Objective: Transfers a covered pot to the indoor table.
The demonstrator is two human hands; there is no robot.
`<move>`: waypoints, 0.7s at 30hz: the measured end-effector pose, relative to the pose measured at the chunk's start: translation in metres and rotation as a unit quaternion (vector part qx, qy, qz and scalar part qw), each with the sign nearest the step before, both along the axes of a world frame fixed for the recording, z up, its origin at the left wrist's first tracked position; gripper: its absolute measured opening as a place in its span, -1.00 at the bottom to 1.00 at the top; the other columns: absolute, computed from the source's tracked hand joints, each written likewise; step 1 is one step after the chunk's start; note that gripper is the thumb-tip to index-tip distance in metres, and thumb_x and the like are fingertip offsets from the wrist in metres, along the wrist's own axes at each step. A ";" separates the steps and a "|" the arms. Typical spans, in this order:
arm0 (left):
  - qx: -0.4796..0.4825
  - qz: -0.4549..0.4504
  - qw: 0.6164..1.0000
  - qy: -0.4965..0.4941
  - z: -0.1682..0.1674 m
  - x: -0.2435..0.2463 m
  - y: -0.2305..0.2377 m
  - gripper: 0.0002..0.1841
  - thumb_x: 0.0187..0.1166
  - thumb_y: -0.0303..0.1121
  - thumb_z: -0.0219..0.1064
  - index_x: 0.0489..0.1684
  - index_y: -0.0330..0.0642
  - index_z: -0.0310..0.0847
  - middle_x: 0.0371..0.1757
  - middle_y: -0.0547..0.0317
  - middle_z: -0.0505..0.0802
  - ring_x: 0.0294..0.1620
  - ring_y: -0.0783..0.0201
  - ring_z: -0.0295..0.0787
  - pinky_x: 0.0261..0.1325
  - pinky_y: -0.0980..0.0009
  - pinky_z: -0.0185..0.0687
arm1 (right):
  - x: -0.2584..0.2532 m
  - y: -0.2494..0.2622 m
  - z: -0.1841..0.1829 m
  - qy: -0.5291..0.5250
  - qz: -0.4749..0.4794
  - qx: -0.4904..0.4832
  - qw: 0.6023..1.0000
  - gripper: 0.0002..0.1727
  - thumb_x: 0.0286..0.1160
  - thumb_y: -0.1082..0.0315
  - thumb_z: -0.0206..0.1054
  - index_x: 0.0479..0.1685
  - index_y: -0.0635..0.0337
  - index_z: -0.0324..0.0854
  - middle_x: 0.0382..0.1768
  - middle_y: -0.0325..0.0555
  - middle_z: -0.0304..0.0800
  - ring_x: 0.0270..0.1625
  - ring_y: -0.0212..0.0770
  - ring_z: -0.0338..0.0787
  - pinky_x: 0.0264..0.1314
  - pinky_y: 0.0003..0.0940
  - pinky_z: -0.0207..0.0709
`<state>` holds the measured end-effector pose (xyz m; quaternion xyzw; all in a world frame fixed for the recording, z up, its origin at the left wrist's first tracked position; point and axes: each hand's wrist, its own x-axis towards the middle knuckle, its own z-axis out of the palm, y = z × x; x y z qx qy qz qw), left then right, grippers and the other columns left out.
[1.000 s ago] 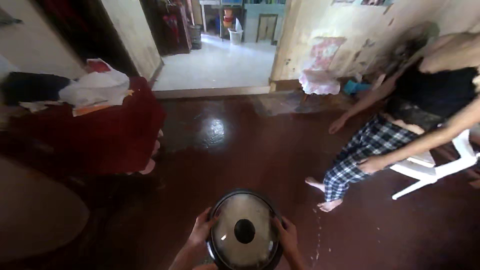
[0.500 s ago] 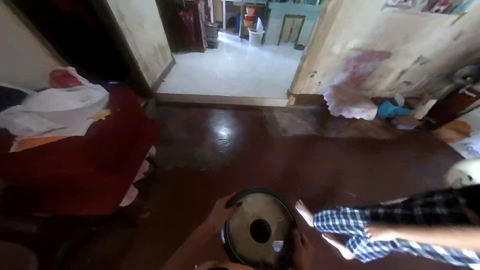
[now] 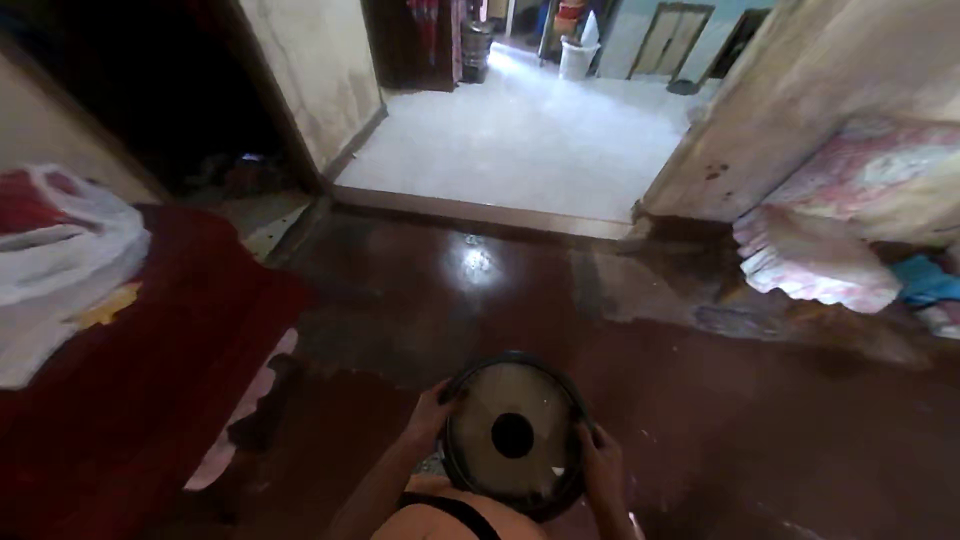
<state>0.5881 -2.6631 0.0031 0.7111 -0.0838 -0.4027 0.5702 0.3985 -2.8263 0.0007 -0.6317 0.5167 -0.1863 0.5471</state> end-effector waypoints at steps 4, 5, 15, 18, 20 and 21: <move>0.004 -0.112 0.993 -0.038 0.018 0.099 -0.103 -0.56 0.65 -0.57 0.26 0.50 -0.40 0.42 0.27 -0.11 0.69 0.16 0.28 0.65 0.27 0.35 0.58 | 0.069 -0.069 0.008 0.007 -0.072 -0.004 0.997 -0.67 0.79 0.37 0.13 -0.09 0.57 0.64 -0.36 0.08 0.64 -0.31 -0.23 0.61 -0.10 -0.22 0.56; 0.001 -0.137 0.990 -0.037 0.021 0.118 -0.127 -0.55 0.65 -0.56 0.26 0.52 -0.40 0.40 0.29 -0.10 0.68 0.18 0.30 0.64 0.29 0.37 0.56 | 0.083 -0.086 0.008 0.011 -0.090 -0.002 0.996 -0.65 0.80 0.36 0.12 -0.04 0.59 0.63 -0.32 0.12 0.66 -0.27 -0.20 0.62 -0.05 -0.18 0.55; 0.008 -0.268 0.960 -0.077 0.003 0.283 -0.393 -0.62 0.73 -0.46 0.23 0.46 -0.41 0.50 0.32 -0.26 0.69 0.26 0.09 0.65 0.40 0.20 0.50 | 0.234 -0.296 -0.015 0.068 -0.194 0.016 0.979 -0.57 0.86 0.28 0.05 0.07 0.62 0.56 -0.23 0.16 0.65 -0.20 -0.31 0.63 0.04 -0.30 0.56; -0.007 -0.227 0.972 -0.057 0.007 0.329 -0.464 -0.61 0.71 -0.49 0.24 0.47 -0.42 0.49 0.31 -0.22 0.69 0.23 0.16 0.64 0.36 0.26 0.51 | 0.286 -0.383 -0.008 0.048 -0.182 -0.013 0.982 -0.62 0.83 0.31 0.08 -0.09 0.59 0.56 -0.39 -0.05 0.56 -0.34 -0.47 0.58 -0.11 -0.46 0.53; -0.031 -0.186 0.982 -0.027 0.011 0.360 -0.507 -0.58 0.69 -0.52 0.25 0.51 -0.42 0.44 0.37 -0.18 0.65 0.27 0.23 0.61 0.39 0.33 0.50 | 0.321 -0.440 0.001 0.023 -0.159 -0.027 0.987 -0.65 0.80 0.36 0.09 -0.14 0.59 0.56 -0.44 -0.14 0.54 -0.39 -0.55 0.57 -0.17 -0.55 0.54; -0.045 -0.158 0.986 -0.008 0.010 0.375 -0.524 -0.53 0.67 -0.55 0.27 0.57 -0.43 0.39 0.44 -0.19 0.63 0.34 0.24 0.61 0.44 0.35 0.50 | 0.338 -0.465 0.005 0.011 -0.144 -0.030 0.989 -0.67 0.79 0.38 0.10 -0.16 0.59 0.57 -0.45 -0.16 0.54 -0.41 -0.59 0.57 -0.18 -0.59 0.54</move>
